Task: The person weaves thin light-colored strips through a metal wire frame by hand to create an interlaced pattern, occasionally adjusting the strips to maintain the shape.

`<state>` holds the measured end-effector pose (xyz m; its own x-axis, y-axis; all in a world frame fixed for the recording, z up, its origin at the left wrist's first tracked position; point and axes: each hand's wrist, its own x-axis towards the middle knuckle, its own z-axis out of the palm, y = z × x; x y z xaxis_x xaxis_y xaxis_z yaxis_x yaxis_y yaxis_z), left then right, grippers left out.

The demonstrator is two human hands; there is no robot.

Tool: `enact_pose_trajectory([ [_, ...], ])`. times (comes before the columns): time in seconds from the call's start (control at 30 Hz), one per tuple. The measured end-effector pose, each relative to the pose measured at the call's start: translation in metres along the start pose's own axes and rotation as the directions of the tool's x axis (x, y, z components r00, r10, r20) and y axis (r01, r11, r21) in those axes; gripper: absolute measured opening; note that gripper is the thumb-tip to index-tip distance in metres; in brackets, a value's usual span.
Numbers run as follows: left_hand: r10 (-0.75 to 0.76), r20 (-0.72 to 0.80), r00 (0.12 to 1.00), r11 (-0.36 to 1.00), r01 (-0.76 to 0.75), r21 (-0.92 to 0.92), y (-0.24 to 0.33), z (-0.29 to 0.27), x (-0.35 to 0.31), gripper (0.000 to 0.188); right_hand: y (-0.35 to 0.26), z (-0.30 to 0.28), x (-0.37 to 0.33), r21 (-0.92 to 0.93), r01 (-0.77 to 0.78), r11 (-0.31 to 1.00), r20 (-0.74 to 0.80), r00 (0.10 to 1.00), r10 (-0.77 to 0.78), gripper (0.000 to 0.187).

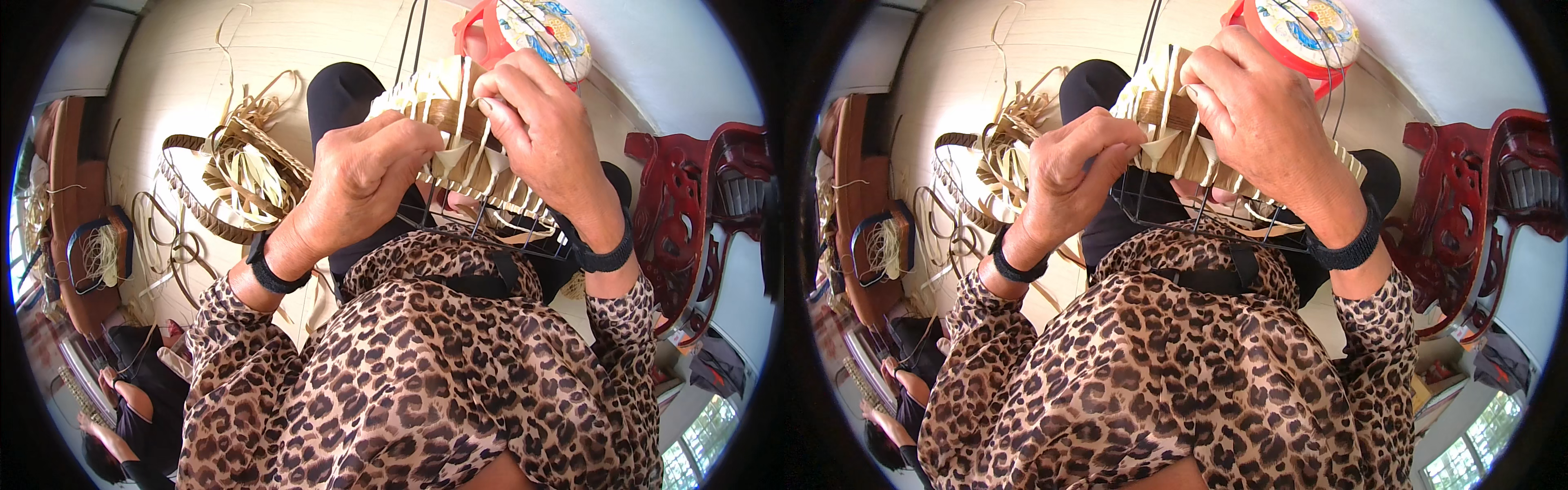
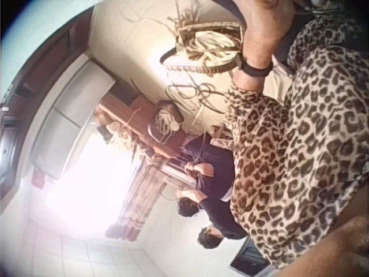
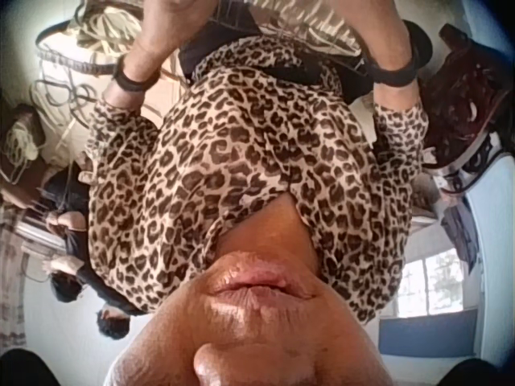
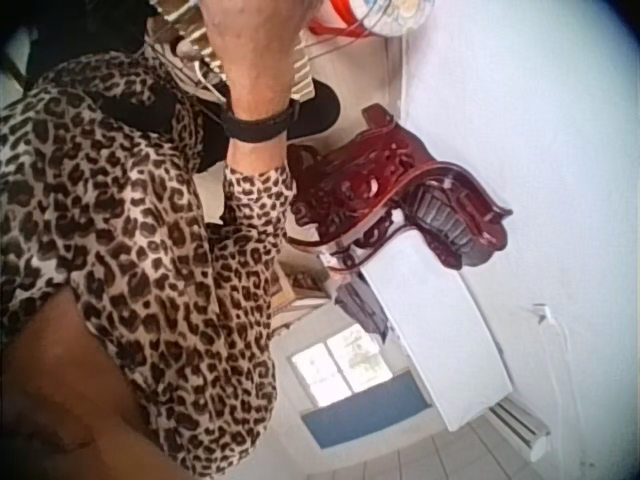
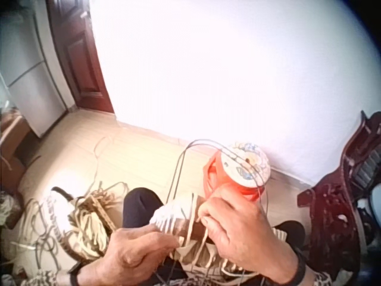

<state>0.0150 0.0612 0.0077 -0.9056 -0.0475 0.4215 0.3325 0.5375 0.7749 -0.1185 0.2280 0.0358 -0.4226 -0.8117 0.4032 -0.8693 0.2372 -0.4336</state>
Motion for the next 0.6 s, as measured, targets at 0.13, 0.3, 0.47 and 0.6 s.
enact_pose_trajectory([
  [0.13,0.026,-0.047,0.999,0.999,-0.028,-0.029,0.002,0.007,-0.003,0.018,-0.003,-0.006,-0.002,0.017,0.000,1.000,0.002,1.000,0.000,0.010],
  [0.3,-0.009,-0.064,0.998,0.997,0.005,-0.071,0.006,0.006,-0.006,0.020,-0.008,-0.009,-0.001,0.030,-0.025,0.999,0.021,0.999,0.025,0.010],
  [0.47,-0.072,-0.039,0.997,0.997,0.071,-0.028,0.017,0.003,-0.005,0.018,-0.007,-0.008,-0.001,0.055,-0.025,0.998,-0.001,1.000,0.025,0.008],
  [0.6,-0.156,-0.093,0.983,0.987,0.159,0.026,0.028,0.007,-0.007,0.019,-0.006,-0.007,0.000,0.093,-0.034,0.995,0.006,0.999,0.034,0.009],
])
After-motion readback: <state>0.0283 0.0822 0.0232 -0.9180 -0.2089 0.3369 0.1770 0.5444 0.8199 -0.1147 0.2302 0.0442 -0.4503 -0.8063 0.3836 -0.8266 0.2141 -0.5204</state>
